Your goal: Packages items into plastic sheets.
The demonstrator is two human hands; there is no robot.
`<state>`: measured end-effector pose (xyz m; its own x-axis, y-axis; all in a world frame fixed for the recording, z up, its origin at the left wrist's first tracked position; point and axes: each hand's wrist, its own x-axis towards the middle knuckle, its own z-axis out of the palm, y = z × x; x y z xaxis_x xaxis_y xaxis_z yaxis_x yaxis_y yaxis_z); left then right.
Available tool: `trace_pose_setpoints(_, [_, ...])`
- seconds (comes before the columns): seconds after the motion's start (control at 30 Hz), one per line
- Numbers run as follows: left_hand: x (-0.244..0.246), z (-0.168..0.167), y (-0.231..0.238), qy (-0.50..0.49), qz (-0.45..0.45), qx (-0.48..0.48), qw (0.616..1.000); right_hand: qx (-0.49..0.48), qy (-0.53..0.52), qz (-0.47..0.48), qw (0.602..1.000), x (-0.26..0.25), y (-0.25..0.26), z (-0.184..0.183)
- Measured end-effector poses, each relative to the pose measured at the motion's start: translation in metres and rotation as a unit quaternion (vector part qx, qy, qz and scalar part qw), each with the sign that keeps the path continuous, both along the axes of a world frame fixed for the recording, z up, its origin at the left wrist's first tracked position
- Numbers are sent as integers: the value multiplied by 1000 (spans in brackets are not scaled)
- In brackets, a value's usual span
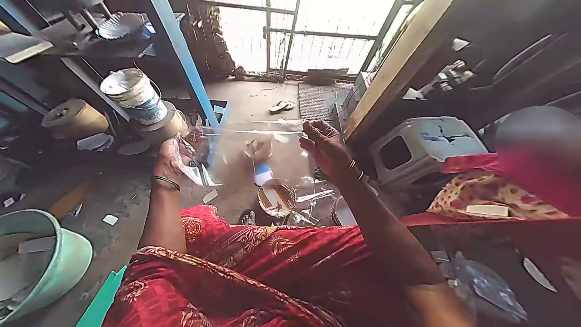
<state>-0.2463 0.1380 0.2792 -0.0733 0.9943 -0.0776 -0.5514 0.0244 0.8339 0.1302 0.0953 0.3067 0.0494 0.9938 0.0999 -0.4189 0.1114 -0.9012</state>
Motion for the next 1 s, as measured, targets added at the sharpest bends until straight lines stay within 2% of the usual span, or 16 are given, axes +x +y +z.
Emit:
trace_pose_setpoints(0.17, [1,0,25,-5,56,-59,997,-1,-25,8,1000,6,0,-1])
trace_pose_setpoints(0.23, [1,5,25,7,22,-57,998,39,-60,49,996,12,1,-6])
trace_pose_setpoints(0.33, [3,9,21,78,-41,-74,993,105,-140,78,981,19,-1,-9])
trace_pose_setpoints(0.43, [4,4,8,145,-61,-58,986,155,-237,93,954,32,3,-15])
trace_pose_setpoints(0.53, [14,-2,19,147,-20,-39,988,189,-394,149,887,42,12,-14])
trace_pose_setpoints(0.6, [21,-6,26,122,14,10,992,193,-517,208,808,49,19,-19])
trace_pose_setpoints(0.7, [33,-3,26,124,46,75,988,57,-679,319,658,48,19,-31])
trace_pose_setpoints(0.73, [35,-3,26,145,43,104,983,7,-711,322,625,45,18,-34])
trace_pose_setpoints(0.77, [35,-3,24,173,33,135,975,-11,-727,299,618,45,19,-36])
trace_pose_setpoints(0.8, [36,0,20,209,13,158,965,7,-722,259,642,47,19,-36])
trace_pose_setpoints(0.9, [42,7,-1,315,-56,179,930,139,-616,127,765,39,19,-20])
trace_pose_setpoints(1.0, [60,11,-11,359,-135,223,896,162,-485,100,853,6,8,5])
